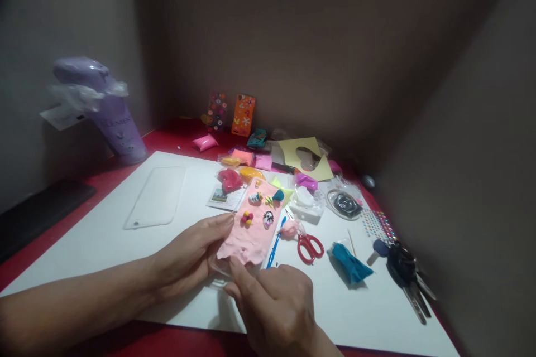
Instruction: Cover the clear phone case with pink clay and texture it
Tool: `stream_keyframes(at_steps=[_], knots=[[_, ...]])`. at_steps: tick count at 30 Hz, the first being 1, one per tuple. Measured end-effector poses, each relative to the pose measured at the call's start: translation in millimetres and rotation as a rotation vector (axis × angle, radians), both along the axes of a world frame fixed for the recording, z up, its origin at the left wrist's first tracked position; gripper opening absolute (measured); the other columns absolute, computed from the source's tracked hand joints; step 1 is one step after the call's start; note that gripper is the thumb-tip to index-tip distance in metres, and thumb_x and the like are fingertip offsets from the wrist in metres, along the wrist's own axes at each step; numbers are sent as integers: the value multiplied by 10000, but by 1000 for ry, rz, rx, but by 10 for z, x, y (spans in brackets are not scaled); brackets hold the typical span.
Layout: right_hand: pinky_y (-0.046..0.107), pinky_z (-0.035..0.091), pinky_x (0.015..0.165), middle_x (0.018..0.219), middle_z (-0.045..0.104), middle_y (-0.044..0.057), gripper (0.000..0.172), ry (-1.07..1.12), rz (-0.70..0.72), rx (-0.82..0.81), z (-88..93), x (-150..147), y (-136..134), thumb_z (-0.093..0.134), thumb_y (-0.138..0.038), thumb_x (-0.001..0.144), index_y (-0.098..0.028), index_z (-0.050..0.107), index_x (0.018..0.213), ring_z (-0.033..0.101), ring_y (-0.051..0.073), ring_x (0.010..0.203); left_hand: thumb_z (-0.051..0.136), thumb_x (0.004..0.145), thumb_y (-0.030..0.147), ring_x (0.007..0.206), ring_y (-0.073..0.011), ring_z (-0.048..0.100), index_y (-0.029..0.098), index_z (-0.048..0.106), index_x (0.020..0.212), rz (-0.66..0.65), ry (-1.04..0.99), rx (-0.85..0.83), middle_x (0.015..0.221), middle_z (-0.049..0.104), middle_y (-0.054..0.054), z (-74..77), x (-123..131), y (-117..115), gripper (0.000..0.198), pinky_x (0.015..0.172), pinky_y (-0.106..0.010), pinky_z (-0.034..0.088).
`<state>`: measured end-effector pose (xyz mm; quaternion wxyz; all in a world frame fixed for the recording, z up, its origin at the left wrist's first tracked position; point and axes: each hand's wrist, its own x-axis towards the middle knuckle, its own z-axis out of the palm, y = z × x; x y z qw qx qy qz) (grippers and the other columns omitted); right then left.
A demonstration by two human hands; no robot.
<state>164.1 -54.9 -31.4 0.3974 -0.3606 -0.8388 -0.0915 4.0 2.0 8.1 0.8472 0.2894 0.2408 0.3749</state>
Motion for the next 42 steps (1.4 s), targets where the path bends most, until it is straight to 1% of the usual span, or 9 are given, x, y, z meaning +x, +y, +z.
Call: stream_keyframes(at_steps=[3,5,8,17,22,26,32,38,42], knots=[[239,269,460,519,543,-38,363,-5,-22,-6,-9,-17,13,582,-118,824,-91,550,1185,418,80,444,415,913,210,662,-139,574,84,615,940,-10,11,-5,818,631,-107,9,-1,-2,238,651,-274,452],[243,272,458,529,565,-37,366,-32,-31,-7,-17,-24,23,576,-129,833,-90,541,1195,431,81,442,398,918,210,643,-136,567,82,610,966,-13,18,-7,817,631,-110,8,-2,-2,252,623,-268,451],[246,266,453,510,551,-40,334,-71,-35,-5,-27,-26,32,569,-163,846,-100,561,1174,423,82,426,396,916,209,656,-148,575,84,602,1009,-13,19,-7,820,631,-114,2,2,-4,258,600,-263,451],[250,253,444,500,533,-36,292,-74,24,-18,-31,-33,23,576,-171,841,-98,588,1123,425,91,418,455,885,179,696,-169,602,82,591,1060,-13,29,-30,824,638,-116,14,12,-12,242,648,-283,467],[246,246,447,504,523,-41,287,-86,26,-12,-12,-45,26,568,-188,853,-108,580,1128,411,86,420,404,911,183,718,-177,605,81,586,1077,-13,1,-15,845,638,-126,11,3,-7,267,650,-289,462],[247,246,455,509,508,-42,295,-71,43,-27,-9,-38,37,586,-185,841,-107,585,1126,403,85,437,360,931,194,708,-167,597,77,589,1072,-20,-12,-21,855,636,-132,18,-3,0,293,664,-296,457],[261,201,460,472,441,-49,272,-81,45,25,-3,-12,24,607,-210,823,-121,622,1080,339,95,431,435,908,190,670,-125,561,65,611,978,32,15,-55,837,632,-115,55,-16,30,226,658,-261,444],[253,207,443,474,450,-59,261,-102,40,22,18,-31,38,596,-199,833,-110,612,1077,347,87,422,436,906,199,664,-134,562,61,607,975,19,11,-78,833,634,-119,47,-8,51,231,649,-269,450],[254,228,441,479,468,-55,255,-89,39,6,34,-32,32,597,-181,826,-113,608,1071,369,93,422,419,909,214,655,-147,565,69,597,976,-15,2,-96,852,634,-129,33,-15,57,239,650,-308,472]])
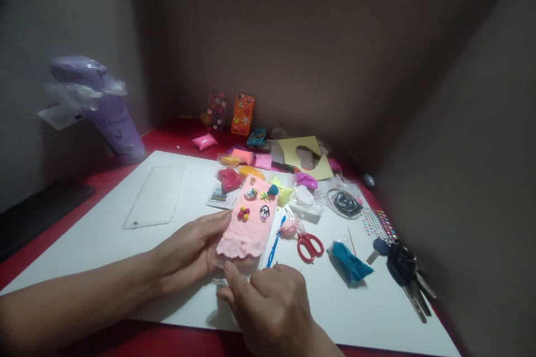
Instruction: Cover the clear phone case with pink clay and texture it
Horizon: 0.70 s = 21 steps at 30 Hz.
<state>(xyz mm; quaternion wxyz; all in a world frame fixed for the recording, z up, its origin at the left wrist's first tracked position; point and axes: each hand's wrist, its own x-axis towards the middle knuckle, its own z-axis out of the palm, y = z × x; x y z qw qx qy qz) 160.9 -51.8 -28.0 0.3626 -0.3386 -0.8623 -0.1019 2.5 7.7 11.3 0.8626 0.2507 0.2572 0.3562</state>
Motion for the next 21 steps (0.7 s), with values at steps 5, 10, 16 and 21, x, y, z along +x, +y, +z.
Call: stream_keyframes(at_steps=[5,10,16,21], knots=[[242,270,448,498,524,-34,218,20,13,-27,7,20,-14,589,-161,828,-100,609,1037,407,90,431,396,915,213,717,-182,576,66,569,994,-23,8,-28,924,620,-163,-1,-15,15,240,665,-368,489],[233,281,450,480,518,-30,164,40,-9,-16,3,26,-24,593,-154,823,-101,627,974,409,87,429,374,923,231,805,-224,585,62,545,1011,-2,33,-33,992,603,-189,-7,-22,13,256,743,-442,483],[229,291,448,486,517,-31,164,43,-4,-23,11,18,-26,584,-152,826,-102,627,976,410,83,428,401,915,237,787,-215,587,58,554,1011,2,41,-16,954,611,-174,-2,-21,5,254,761,-446,484],[229,292,443,494,525,-34,168,40,-5,-39,9,20,-28,584,-160,828,-112,619,985,414,82,426,466,883,203,703,-188,585,75,583,894,29,96,-23,814,613,-118,1,-18,8,174,682,-399,512]])
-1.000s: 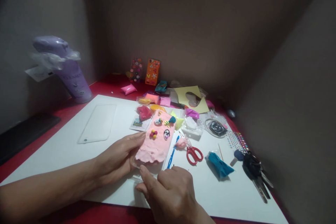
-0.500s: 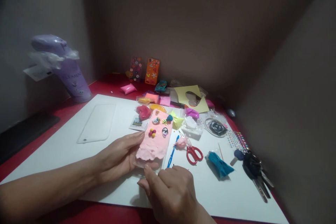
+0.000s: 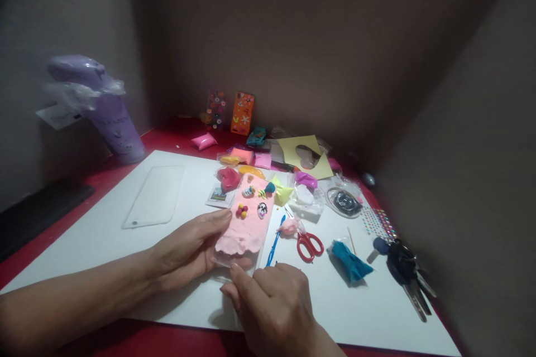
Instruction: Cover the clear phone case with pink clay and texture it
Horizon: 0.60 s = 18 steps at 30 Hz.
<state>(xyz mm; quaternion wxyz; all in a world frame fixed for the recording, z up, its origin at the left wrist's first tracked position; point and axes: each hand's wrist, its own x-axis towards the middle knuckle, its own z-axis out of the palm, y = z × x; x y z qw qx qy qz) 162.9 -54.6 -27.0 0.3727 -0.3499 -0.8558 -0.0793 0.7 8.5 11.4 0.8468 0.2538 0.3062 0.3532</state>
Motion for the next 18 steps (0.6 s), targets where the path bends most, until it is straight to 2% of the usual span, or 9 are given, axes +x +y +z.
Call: stream_keyframes(at_steps=[7,12,15,18], knots=[[231,304,435,497,522,-36,202,34,-7,11,9,14,8,569,-139,828,-92,608,1020,435,83,420,458,889,189,649,-151,583,60,616,903,0,-37,30,778,630,-117,-3,16,1,205,643,-293,488],[234,337,455,527,578,-21,205,84,-2,-35,4,23,4,579,-128,816,-102,604,1017,495,95,431,460,889,182,597,-128,570,72,616,849,-5,-38,39,716,626,-92,18,15,-14,195,623,-268,476],[243,349,479,580,625,-6,150,134,-24,-97,-1,22,-10,568,-145,821,-140,607,965,546,113,468,475,881,184,585,-128,568,81,604,793,0,-29,48,692,622,-83,14,9,-24,186,622,-271,478],[237,341,483,573,619,-7,42,170,-51,-121,9,13,-19,567,-151,820,-163,603,838,542,110,462,472,881,188,584,-132,570,79,607,826,4,-24,38,701,626,-85,4,6,-26,182,638,-284,484]])
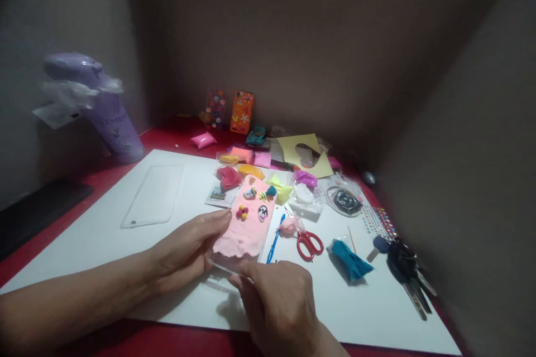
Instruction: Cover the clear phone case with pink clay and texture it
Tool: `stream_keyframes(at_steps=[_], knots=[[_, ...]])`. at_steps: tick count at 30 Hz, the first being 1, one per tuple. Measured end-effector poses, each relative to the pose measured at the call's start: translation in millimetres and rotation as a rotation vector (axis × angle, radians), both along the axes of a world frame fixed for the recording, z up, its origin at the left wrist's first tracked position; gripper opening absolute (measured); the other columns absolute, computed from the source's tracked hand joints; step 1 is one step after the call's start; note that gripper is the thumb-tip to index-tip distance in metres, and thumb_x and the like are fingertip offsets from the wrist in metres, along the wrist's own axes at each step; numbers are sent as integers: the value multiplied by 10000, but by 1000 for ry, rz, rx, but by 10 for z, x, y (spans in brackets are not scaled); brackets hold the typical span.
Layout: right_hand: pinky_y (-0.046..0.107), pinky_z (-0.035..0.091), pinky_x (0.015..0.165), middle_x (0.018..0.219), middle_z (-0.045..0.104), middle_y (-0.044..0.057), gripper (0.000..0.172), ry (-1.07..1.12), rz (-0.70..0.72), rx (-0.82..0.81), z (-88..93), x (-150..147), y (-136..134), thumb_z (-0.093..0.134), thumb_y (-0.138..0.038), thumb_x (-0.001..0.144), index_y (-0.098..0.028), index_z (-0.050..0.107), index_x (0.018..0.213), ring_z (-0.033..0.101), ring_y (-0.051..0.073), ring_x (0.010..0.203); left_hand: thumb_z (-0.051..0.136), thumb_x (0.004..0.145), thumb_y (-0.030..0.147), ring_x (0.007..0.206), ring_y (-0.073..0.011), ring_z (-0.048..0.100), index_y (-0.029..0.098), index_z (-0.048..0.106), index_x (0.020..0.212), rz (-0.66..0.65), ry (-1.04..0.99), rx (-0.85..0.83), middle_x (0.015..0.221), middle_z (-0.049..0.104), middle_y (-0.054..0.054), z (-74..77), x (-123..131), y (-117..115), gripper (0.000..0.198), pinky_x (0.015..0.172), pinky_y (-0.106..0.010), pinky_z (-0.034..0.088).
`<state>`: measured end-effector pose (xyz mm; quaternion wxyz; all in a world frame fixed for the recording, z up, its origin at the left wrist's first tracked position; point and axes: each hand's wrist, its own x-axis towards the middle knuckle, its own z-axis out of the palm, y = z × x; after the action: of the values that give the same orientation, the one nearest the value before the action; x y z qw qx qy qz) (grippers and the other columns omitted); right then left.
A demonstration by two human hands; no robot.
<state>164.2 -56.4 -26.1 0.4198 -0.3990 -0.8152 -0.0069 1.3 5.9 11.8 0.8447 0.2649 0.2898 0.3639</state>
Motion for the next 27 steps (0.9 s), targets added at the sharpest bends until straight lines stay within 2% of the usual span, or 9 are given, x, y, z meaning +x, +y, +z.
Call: stream_keyframes(at_steps=[4,10,14,21,25,27], knots=[[225,314,463,519,569,-26,95,-5,-15,6,22,-10,3,546,-155,834,-169,573,744,488,88,420,475,887,226,652,-154,600,79,613,894,-5,-16,-21,750,641,-103,-8,0,3,202,680,-294,488],[217,342,485,547,581,-15,59,16,-7,-3,9,2,0,552,-135,827,-163,582,784,513,89,450,445,896,206,607,-142,591,75,618,803,-1,2,1,735,637,-105,11,6,-12,237,666,-290,482],[217,341,494,544,574,-10,78,16,-13,-25,-9,13,-9,543,-127,826,-163,575,764,506,95,461,404,912,203,543,-117,548,65,618,833,3,54,5,723,630,-99,35,17,-17,267,629,-284,477],[234,299,494,559,545,-10,74,10,35,-6,43,19,-9,521,-100,825,-160,543,788,443,102,466,415,911,225,581,-111,538,57,621,849,-9,84,20,723,619,-101,3,14,-8,272,645,-264,458],[249,246,479,504,463,-31,170,-44,47,-10,56,19,-11,536,-132,828,-175,497,668,374,97,443,450,892,236,570,-91,508,73,615,841,-33,80,38,813,629,-110,-27,8,-1,237,666,-258,454],[251,237,474,492,449,-36,189,-46,43,-14,47,16,-9,541,-139,828,-177,494,648,365,96,437,460,886,244,557,-90,495,90,596,785,-41,88,42,773,616,-90,-33,2,0,229,663,-262,451]])
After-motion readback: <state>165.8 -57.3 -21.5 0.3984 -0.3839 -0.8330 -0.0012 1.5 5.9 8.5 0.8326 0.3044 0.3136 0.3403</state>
